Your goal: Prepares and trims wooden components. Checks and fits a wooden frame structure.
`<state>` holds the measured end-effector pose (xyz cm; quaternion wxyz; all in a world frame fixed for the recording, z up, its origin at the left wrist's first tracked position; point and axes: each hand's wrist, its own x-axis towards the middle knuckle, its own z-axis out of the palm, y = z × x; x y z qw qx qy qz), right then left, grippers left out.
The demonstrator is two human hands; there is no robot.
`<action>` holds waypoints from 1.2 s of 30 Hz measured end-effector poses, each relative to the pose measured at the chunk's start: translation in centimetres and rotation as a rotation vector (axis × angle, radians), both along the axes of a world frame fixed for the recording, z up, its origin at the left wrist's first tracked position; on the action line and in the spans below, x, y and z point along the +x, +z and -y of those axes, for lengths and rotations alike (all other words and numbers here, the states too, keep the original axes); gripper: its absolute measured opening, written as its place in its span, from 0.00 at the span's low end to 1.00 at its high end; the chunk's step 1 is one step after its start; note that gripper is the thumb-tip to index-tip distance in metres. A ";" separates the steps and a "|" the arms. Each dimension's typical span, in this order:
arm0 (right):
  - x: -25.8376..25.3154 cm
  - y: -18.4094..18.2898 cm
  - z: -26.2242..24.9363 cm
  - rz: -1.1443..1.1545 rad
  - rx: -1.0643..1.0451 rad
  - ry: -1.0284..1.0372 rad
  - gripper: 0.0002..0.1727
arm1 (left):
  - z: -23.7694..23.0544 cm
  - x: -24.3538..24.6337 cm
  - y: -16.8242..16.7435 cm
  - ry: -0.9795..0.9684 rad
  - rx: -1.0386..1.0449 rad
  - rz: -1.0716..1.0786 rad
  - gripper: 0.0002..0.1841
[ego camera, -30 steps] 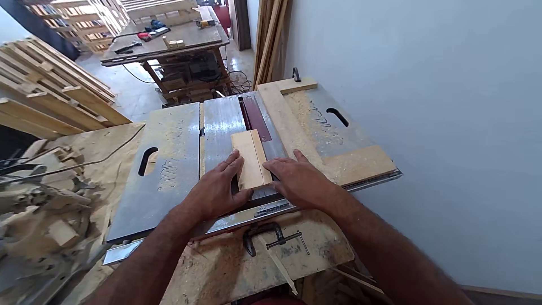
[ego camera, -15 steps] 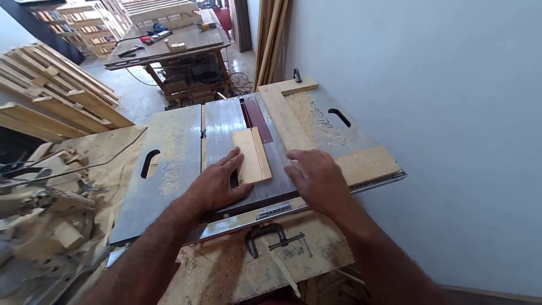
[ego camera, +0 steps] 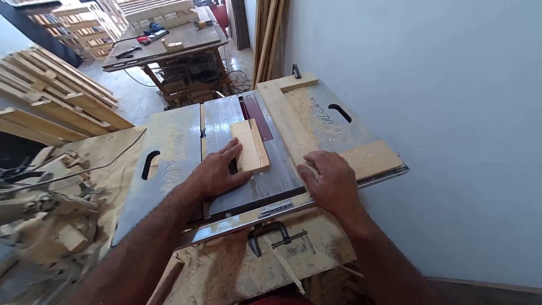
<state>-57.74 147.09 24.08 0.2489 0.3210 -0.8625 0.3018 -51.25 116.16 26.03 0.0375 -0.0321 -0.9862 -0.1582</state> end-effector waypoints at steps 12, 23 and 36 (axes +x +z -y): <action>-0.1 -0.4 0.2 -0.025 0.004 -0.019 0.26 | 1.3 -2.2 0.1 0.013 -0.027 0.013 0.48; 0.3 -0.3 0.3 -0.014 0.032 -0.023 0.25 | 2.1 -3.6 0.4 0.010 -0.014 0.004 0.48; 0.4 -0.5 0.7 -0.033 0.022 -0.034 0.25 | 2.8 -4.8 0.6 0.038 -0.024 0.030 0.49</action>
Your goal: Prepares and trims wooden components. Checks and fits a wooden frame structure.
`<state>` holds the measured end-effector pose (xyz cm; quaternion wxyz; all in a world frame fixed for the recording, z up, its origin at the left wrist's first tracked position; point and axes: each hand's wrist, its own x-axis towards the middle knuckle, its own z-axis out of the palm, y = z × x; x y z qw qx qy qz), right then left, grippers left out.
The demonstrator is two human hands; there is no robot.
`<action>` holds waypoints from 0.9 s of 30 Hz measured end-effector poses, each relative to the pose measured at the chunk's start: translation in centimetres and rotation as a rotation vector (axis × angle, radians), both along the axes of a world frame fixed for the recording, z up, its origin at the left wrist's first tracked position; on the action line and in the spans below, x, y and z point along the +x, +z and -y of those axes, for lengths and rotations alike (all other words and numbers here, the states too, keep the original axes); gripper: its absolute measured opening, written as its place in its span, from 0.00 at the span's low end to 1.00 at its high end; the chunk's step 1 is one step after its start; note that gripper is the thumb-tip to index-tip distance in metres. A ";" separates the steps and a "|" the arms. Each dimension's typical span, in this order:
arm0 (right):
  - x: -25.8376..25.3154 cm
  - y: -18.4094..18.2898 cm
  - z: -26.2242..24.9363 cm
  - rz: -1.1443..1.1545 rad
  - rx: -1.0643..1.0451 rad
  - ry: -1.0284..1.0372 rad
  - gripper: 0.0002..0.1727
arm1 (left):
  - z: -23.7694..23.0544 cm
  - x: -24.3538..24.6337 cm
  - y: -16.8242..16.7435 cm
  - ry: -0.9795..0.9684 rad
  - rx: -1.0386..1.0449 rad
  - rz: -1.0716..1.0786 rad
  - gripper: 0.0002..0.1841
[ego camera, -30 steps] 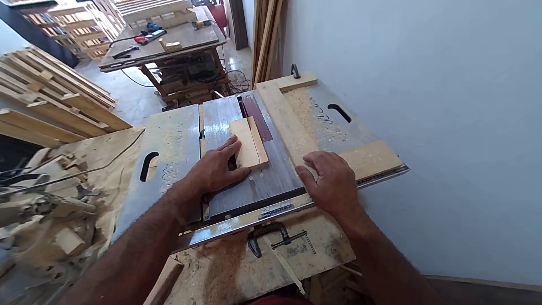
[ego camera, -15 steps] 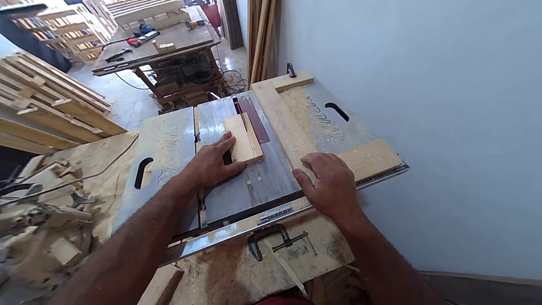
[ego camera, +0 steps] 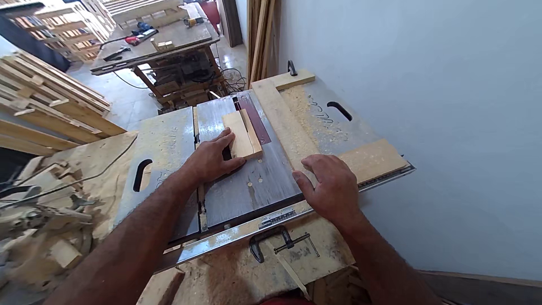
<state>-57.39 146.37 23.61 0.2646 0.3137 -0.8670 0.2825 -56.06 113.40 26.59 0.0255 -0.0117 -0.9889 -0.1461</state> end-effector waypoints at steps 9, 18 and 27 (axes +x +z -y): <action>0.1 -0.3 0.1 -0.035 -0.043 -0.009 0.22 | 0.6 -1.0 -0.1 0.012 -0.017 0.014 0.49; 0.2 -0.3 0.1 -0.028 -0.050 -0.015 0.20 | 1.5 -2.2 -0.2 -0.009 -0.055 -0.003 0.49; 0.1 -0.4 0.1 -0.054 -0.078 -0.019 0.17 | 1.7 -3.3 -0.1 0.019 -0.064 0.001 0.50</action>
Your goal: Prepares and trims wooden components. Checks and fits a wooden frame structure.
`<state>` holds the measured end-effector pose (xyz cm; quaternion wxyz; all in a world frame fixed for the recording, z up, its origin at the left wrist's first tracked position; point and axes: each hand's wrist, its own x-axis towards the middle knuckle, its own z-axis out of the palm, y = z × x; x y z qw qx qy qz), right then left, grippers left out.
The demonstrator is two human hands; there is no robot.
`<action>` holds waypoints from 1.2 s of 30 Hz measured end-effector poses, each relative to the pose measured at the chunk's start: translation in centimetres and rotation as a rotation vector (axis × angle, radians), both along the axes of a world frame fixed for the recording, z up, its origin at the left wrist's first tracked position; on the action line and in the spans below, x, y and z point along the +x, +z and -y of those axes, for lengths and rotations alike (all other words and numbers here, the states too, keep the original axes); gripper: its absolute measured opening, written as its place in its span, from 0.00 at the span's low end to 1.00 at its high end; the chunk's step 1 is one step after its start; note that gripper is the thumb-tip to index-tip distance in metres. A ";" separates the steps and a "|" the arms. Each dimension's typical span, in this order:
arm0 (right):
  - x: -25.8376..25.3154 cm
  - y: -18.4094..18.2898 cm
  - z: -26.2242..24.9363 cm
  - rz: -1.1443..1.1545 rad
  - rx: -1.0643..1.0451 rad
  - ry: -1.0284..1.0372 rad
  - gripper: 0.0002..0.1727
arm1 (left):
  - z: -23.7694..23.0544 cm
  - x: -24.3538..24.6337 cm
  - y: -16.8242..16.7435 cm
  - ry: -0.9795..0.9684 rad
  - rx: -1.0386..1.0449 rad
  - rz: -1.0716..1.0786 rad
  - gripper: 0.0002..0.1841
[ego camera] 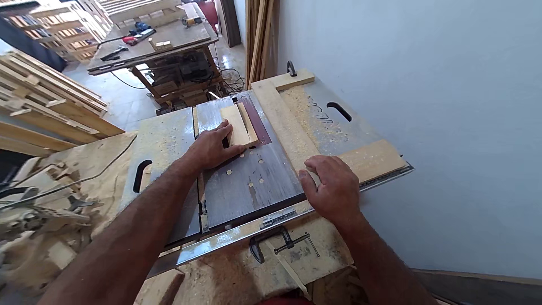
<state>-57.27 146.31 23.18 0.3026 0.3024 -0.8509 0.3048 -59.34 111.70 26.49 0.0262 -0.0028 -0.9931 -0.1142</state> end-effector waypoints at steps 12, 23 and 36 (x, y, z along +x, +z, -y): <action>0.0 -0.1 -0.2 -0.010 -0.029 0.005 0.16 | 0.5 0.6 0.2 -0.010 0.018 -0.009 0.39; 0.0 -0.3 -0.1 -0.023 -0.039 0.002 0.15 | 1.2 0.2 -0.3 -0.036 0.010 -0.071 0.39; 0.1 -0.2 -0.1 -0.017 -0.046 0.001 0.15 | 1.5 -0.5 -0.1 -0.019 -0.001 -0.065 0.39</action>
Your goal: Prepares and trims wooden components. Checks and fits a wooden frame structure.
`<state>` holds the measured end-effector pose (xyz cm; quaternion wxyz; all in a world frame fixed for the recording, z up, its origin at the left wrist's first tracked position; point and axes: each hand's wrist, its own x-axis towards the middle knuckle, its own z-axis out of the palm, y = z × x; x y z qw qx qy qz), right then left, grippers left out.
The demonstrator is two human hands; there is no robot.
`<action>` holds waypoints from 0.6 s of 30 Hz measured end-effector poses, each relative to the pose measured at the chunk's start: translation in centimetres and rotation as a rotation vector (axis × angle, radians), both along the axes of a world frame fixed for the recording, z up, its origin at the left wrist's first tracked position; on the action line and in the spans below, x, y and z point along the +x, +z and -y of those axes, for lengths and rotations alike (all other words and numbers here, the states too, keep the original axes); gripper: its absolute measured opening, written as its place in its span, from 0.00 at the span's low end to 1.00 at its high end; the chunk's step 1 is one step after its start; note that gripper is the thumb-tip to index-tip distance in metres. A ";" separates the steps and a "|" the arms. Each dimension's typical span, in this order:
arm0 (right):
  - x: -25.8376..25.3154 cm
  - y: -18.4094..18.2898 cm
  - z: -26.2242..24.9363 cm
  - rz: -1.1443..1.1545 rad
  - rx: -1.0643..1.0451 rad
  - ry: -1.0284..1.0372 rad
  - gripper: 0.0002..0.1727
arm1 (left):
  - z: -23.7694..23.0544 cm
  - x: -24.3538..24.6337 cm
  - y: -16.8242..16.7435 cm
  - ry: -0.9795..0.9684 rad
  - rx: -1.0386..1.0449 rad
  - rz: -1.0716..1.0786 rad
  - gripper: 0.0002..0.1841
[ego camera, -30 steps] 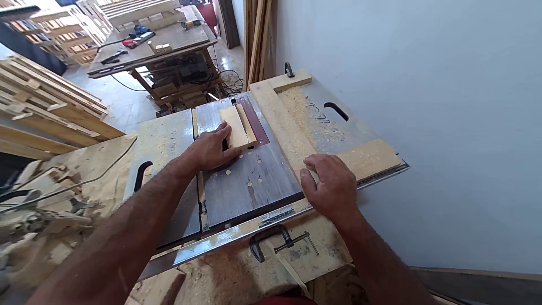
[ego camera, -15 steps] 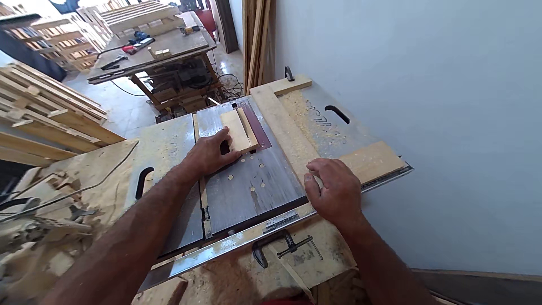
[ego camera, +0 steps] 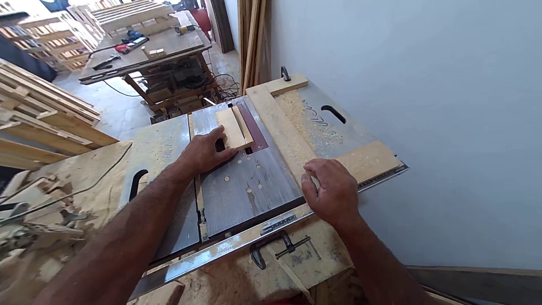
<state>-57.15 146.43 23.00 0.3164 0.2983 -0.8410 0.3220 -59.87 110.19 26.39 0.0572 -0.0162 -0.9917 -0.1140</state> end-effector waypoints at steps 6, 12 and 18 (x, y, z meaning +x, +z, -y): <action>0.0 0.0 0.1 -0.001 -0.005 -0.012 0.15 | -0.1 -0.3 0.1 0.024 -0.006 0.013 0.38; 0.0 0.0 0.2 -0.006 -0.007 -0.011 0.15 | 0.0 -0.5 0.2 0.028 -0.005 0.012 0.37; -0.2 0.0 0.2 -0.023 -0.009 -0.015 0.15 | 0.6 -1.2 0.2 0.020 -0.011 0.004 0.38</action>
